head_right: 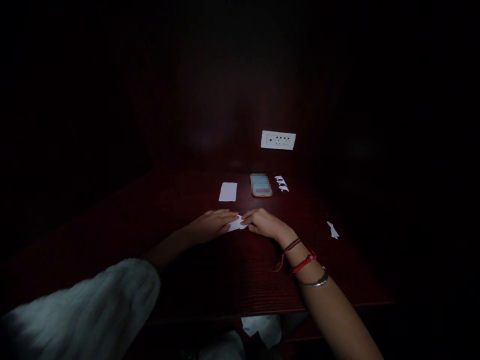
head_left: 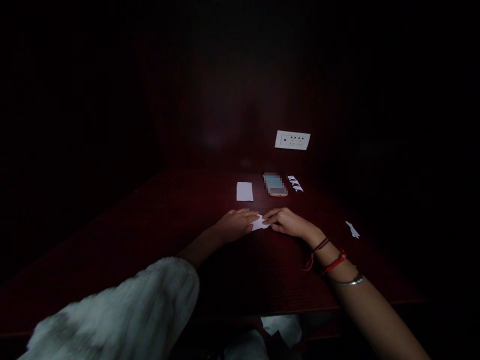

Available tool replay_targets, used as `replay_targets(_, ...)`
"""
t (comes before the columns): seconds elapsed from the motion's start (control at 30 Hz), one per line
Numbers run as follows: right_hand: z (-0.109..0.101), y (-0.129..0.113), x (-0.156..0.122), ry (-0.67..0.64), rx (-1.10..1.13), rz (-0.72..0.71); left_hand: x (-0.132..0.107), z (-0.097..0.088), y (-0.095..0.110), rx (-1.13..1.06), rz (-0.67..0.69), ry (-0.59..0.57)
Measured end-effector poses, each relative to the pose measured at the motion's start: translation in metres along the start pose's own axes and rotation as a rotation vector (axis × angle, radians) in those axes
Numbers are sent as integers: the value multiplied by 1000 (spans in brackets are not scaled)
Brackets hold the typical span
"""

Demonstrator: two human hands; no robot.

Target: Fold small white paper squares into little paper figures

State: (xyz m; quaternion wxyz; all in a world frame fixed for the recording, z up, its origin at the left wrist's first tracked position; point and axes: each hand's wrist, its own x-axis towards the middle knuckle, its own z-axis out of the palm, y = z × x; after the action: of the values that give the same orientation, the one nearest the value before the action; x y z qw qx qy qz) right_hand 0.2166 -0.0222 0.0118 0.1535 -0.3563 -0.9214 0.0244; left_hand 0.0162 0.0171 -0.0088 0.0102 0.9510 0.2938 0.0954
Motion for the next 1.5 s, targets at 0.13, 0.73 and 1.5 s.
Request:
replay_targets(0.13, 2, 1, 1, 4, -5, -3, 0, -1, 3, 3, -42, -33)
replay_targets(0.73, 5, 15, 3, 122, 172, 228, 0, -8, 10, -15, -91, -130)
replay_targets(1.5, -11, -9, 4, -104, -151, 332, -2, -11, 10, -47, -92, -90)
